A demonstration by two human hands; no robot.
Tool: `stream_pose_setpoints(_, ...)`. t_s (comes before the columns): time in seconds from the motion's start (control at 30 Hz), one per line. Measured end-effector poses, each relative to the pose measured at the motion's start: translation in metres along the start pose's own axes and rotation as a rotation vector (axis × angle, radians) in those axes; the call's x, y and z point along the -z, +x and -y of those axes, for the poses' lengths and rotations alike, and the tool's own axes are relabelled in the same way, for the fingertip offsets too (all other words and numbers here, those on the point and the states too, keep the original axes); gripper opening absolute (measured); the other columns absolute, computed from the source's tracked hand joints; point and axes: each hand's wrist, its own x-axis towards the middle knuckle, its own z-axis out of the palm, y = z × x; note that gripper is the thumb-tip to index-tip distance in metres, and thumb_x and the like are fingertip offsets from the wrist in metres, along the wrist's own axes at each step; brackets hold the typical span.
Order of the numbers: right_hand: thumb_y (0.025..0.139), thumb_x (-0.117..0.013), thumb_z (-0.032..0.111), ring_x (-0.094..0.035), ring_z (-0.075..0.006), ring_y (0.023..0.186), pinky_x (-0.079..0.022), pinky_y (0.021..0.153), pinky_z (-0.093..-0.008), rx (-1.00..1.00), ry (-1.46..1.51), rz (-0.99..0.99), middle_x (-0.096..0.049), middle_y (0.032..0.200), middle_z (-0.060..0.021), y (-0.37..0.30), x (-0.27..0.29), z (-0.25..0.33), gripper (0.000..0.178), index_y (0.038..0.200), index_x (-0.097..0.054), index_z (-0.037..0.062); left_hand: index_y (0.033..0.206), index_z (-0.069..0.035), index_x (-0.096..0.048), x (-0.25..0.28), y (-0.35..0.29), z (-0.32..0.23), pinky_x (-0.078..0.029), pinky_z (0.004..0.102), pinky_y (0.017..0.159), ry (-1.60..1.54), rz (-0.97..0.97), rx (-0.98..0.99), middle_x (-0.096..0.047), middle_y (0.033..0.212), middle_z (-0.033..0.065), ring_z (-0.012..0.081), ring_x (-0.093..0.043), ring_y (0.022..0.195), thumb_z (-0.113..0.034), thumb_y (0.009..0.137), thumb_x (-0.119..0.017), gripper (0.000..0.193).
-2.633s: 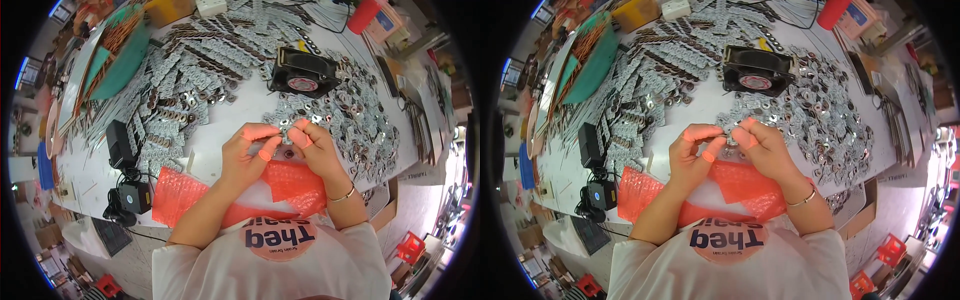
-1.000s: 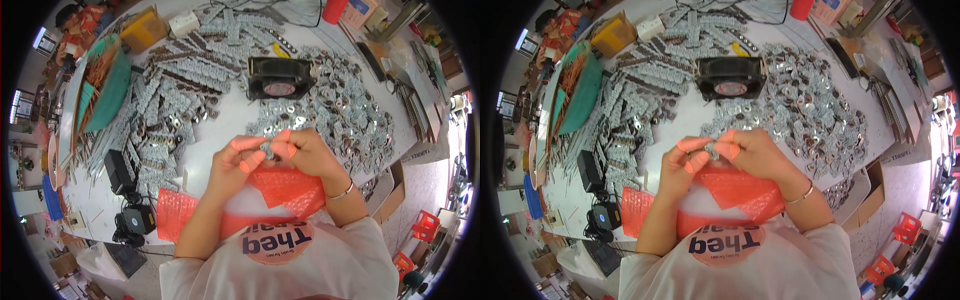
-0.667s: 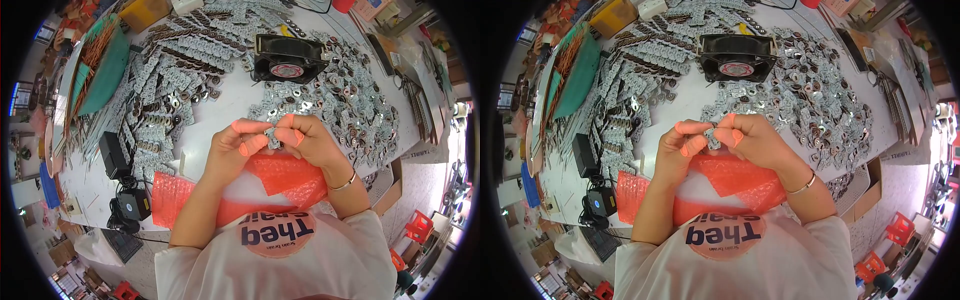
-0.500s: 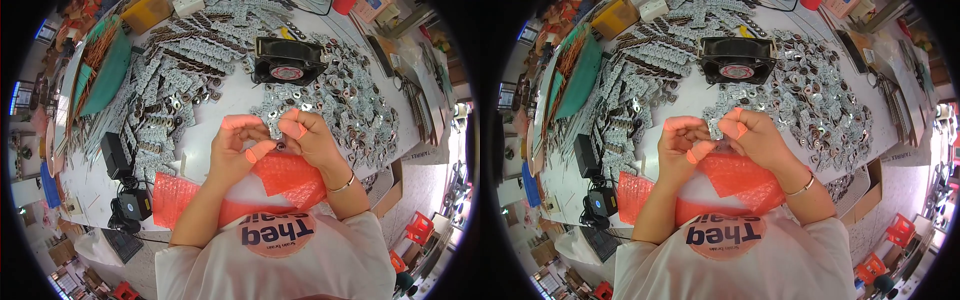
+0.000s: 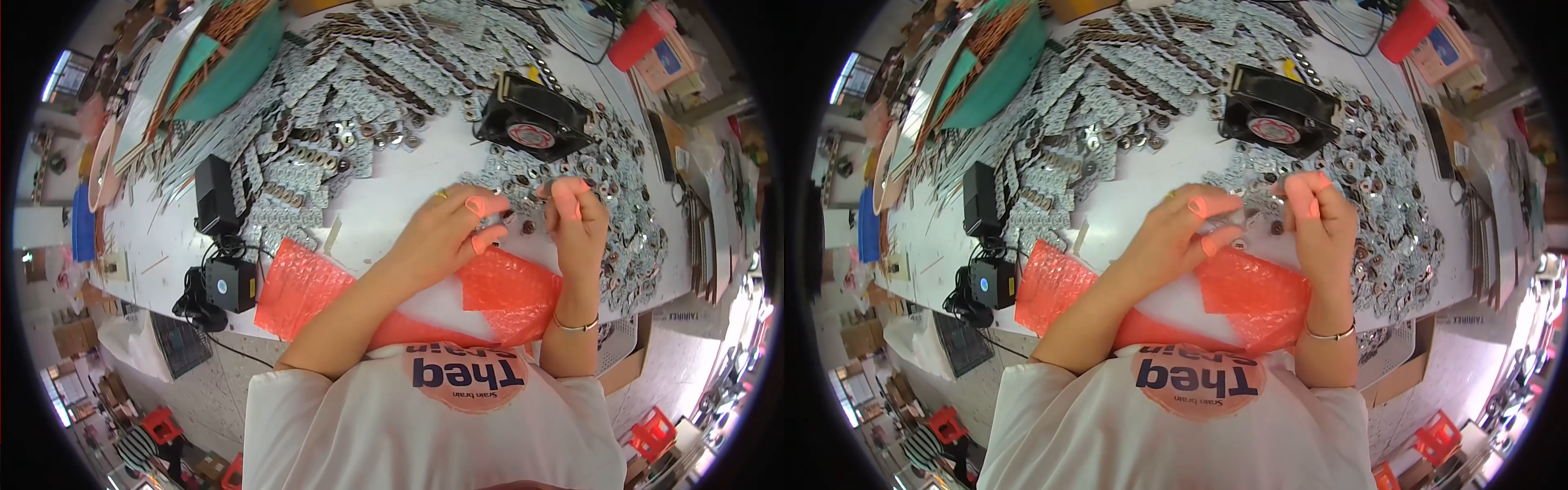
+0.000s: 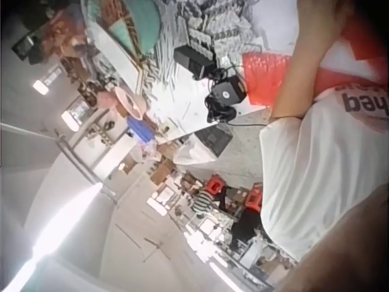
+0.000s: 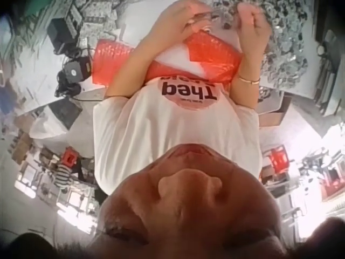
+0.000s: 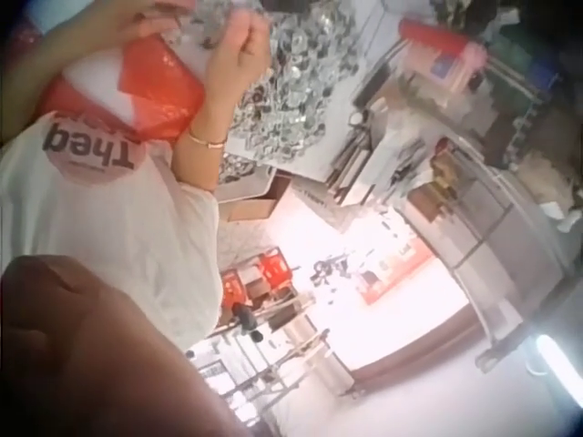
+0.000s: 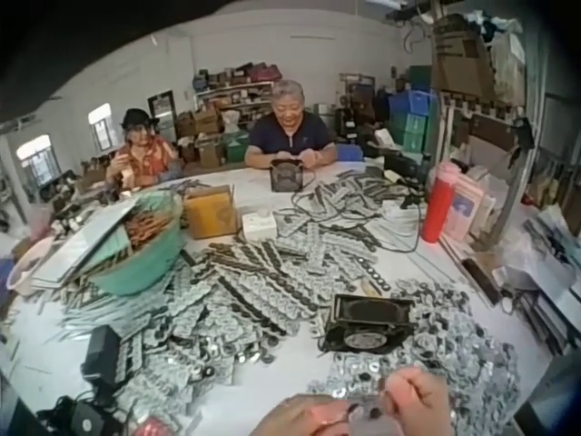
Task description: Assembling or inspecting small metal rings and washers at a factory workstation.
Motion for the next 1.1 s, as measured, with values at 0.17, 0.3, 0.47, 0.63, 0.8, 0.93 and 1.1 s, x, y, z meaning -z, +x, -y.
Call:
stream_pose_setpoints(0.17,0.089,-0.058,0.015,-0.058,-0.0120,0.066,-0.047,0.060,-0.0246,0.185,0.075,0.448,-0.065,0.085,-0.0076,-0.015,-0.036,-0.011,0.016,0.090,-0.063,0.0000,0.104,-0.010,-0.061,0.062,0.003,0.007,-0.044,0.0380,0.079,0.675,-0.089,0.046,-0.059,0.102,0.0088,0.0296,-0.055,0.095,-0.004,0.067,-0.071,0.039)
stream_pose_setpoints(0.3,0.088,-0.056,0.015,-0.061,-0.0270,0.079,-0.049,0.070,-0.0319,0.234,-0.268,0.654,-0.064,0.091,-0.0104,-0.018,-0.042,-0.003,0.016,0.087,-0.063,0.0001,0.107,-0.011,-0.062,0.092,-0.014,0.004,-0.037,0.0432,0.089,0.983,-0.113,0.293,-0.053,0.116,0.0076,0.0295,-0.049,0.109,-0.009,0.064,-0.074,0.044)
stream_pose_setpoints(0.47,0.087,-0.059,0.014,-0.063,-0.0227,0.081,-0.049,0.073,-0.0292,0.233,-0.258,0.683,-0.066,0.091,-0.0097,-0.015,-0.039,-0.005,0.017,0.091,-0.064,-0.0014,0.098,-0.010,-0.066,0.080,-0.019,0.021,-0.026,0.0546,0.096,1.087,-0.109,0.284,-0.052,0.119,0.0073,0.0281,-0.044,0.118,-0.022,0.064,-0.077,0.038)
stream_pose_setpoints(0.63,0.087,-0.059,0.016,-0.062,-0.0229,0.078,-0.049,0.072,-0.0299,0.231,-0.273,0.662,-0.066,0.086,-0.0096,-0.014,-0.036,-0.008,0.017,0.090,-0.064,-0.0009,0.087,-0.011,-0.069,0.062,-0.021,-0.002,-0.018,0.0583,0.101,0.861,0.072,0.175,-0.055,0.117,0.0055,0.0266,-0.043,0.120,-0.026,0.066,-0.076,0.027)
stream_pose_setpoints(0.8,0.088,-0.058,0.015,-0.062,-0.0225,0.077,-0.048,0.070,-0.0300,0.212,-0.296,0.649,-0.065,0.084,-0.0092,-0.012,-0.034,-0.009,0.016,0.087,-0.062,-0.0011,0.089,-0.009,-0.067,0.065,-0.023,0.011,-0.024,0.0498,0.102,0.566,0.112,0.200,-0.055,0.114,0.0054,0.0247,-0.045,0.117,-0.019,0.066,-0.074,0.026)
stream_pose_setpoints(0.93,0.087,-0.059,0.013,-0.062,-0.0225,0.078,-0.049,0.070,-0.0304,0.215,-0.380,0.609,-0.065,0.083,-0.0093,-0.012,-0.033,-0.010,0.016,0.085,-0.061,-0.0018,0.099,-0.011,-0.064,0.063,-0.019,0.004,-0.030,0.0433,0.097,0.564,0.122,0.080,-0.054,0.118,0.0065,0.0274,-0.048,0.112,-0.013,0.070,-0.070,0.029)
stream_pose_setpoints(1.1,0.086,-0.060,0.012,-0.064,-0.0235,0.083,-0.050,0.070,-0.0298,0.239,-0.143,0.794,-0.065,0.104,-0.0107,-0.019,-0.046,0.000,0.014,0.085,-0.062,-0.0017,0.099,-0.010,-0.062,0.064,-0.020,0.018,-0.032,0.0413,0.096,0.528,0.217,0.074,-0.056,0.117,0.0064,0.0262,-0.050,0.109,-0.009,0.071,-0.069,0.029)
